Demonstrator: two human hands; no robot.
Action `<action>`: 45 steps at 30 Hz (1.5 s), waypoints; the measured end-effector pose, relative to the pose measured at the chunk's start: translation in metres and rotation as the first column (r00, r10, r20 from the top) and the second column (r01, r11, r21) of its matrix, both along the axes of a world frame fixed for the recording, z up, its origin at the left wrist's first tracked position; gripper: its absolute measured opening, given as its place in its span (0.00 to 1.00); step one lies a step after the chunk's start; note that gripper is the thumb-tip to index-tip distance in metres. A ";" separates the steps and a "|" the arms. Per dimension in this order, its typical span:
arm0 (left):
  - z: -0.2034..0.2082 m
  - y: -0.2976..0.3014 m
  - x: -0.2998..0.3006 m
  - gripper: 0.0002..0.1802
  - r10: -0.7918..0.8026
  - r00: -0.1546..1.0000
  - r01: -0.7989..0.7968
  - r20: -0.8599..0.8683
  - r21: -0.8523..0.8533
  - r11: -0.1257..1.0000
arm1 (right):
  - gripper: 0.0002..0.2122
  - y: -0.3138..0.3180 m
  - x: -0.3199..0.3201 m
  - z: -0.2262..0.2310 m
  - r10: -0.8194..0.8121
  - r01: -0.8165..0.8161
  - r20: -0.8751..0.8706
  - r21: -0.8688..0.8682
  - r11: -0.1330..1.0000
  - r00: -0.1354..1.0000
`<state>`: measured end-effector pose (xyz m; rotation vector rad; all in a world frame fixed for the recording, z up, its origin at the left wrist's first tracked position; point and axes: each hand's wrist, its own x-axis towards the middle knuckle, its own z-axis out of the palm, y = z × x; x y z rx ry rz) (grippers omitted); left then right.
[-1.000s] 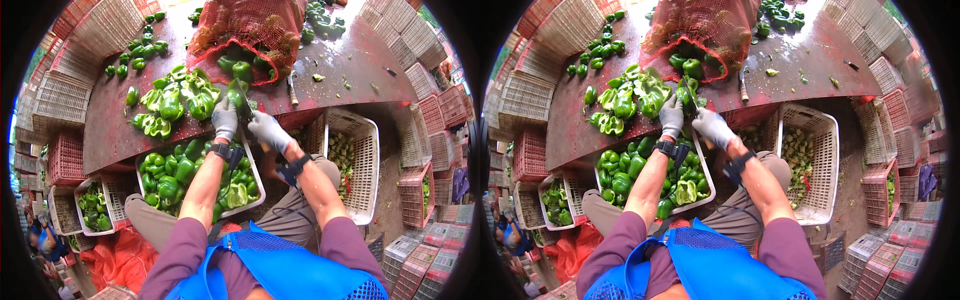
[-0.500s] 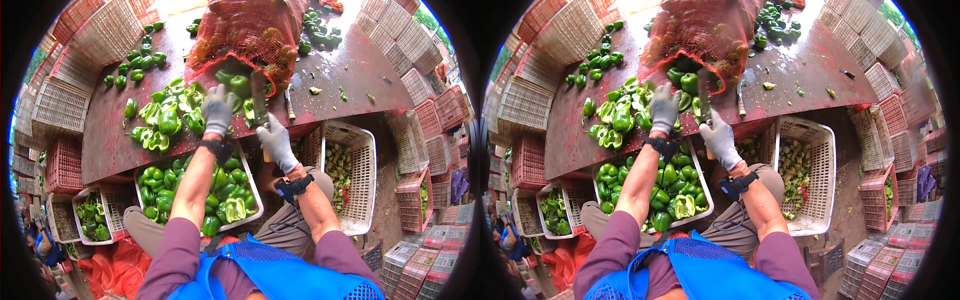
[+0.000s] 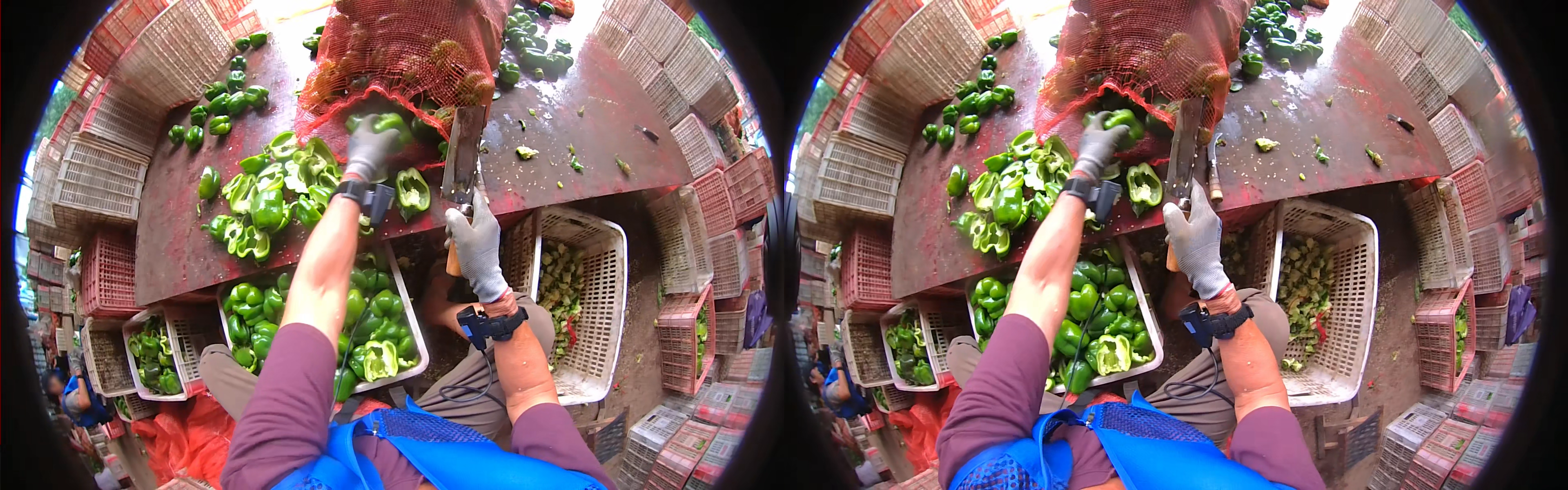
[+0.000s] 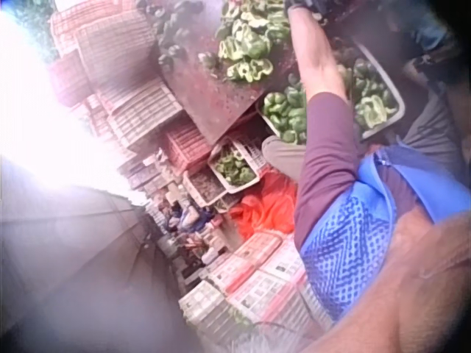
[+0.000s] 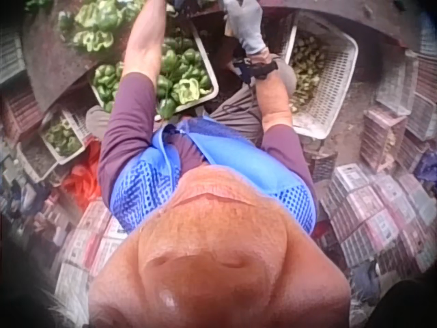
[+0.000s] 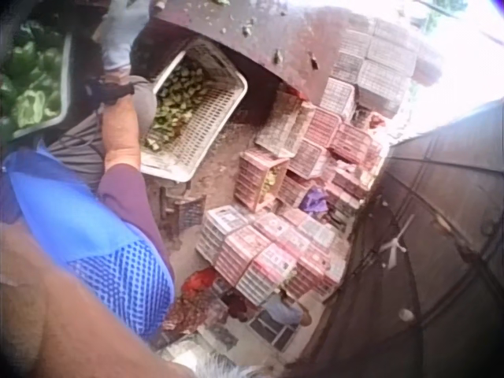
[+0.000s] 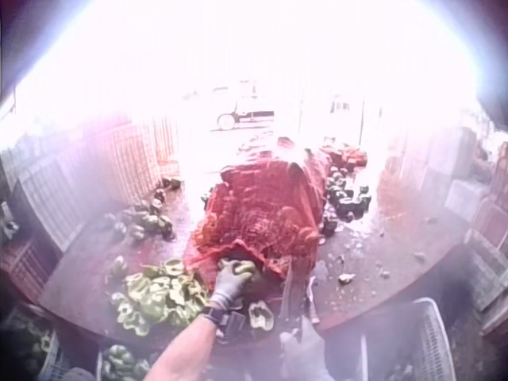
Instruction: Sorting and cutting green bell peppers in an agricultural processing facility.
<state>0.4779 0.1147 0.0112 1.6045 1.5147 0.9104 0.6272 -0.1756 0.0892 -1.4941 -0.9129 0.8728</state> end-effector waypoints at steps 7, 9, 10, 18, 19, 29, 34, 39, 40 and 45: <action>0.054 -0.118 -0.173 0.44 -0.143 0.989 0.142 0.042 0.030 0.989 | 0.30 -0.035 -0.021 0.002 0.155 -0.140 0.308 -0.070 0.988 0.939; 0.042 -0.165 -0.254 0.45 -0.037 0.990 0.050 -0.133 0.097 0.994 | 0.31 -0.048 -0.059 0.018 0.273 -0.263 0.374 -0.079 0.961 0.886; 0.029 -0.185 -0.273 0.43 -0.019 0.980 0.025 -0.196 0.032 0.999 | 0.31 -0.055 -0.073 0.019 0.336 -0.319 0.421 -0.112 0.941 0.842; -0.024 -0.246 -0.314 0.43 0.264 0.956 -0.270 -0.127 -0.038 0.962 | 0.29 -0.090 -0.188 -0.003 0.710 -0.606 0.415 -0.372 0.703 0.569; -0.026 -0.250 -0.325 0.44 0.293 0.955 -0.295 -0.050 -0.032 0.955 | 0.29 -0.092 -0.200 -0.006 0.724 -0.624 0.437 -0.375 0.686 0.533; -0.033 -0.242 -0.348 0.40 0.377 0.926 -0.364 0.033 -0.191 0.912 | 0.26 -0.057 -0.231 -0.017 0.769 -0.666 0.294 -0.385 0.638 0.567; -0.040 -0.240 -0.335 0.31 0.336 0.929 -0.281 0.154 -0.297 0.912 | 0.17 -0.013 -0.256 -0.032 0.767 -0.656 0.197 -0.418 0.629 0.610; -0.059 -0.233 -0.370 0.40 0.318 0.941 -0.299 0.120 -0.151 0.942 | 0.17 0.010 -0.302 -0.038 0.772 -0.663 0.192 -0.413 0.624 0.606; -0.060 -0.228 -0.369 0.39 0.315 0.927 -0.276 0.201 -0.201 0.940 | 0.17 0.007 -0.296 -0.039 0.762 -0.651 0.196 -0.416 0.634 0.617; -0.067 -0.235 -0.368 0.30 0.379 0.566 0.090 0.732 -0.512 0.854 | 0.30 -0.032 -0.256 -0.009 0.506 -0.430 0.487 -0.268 0.862 0.712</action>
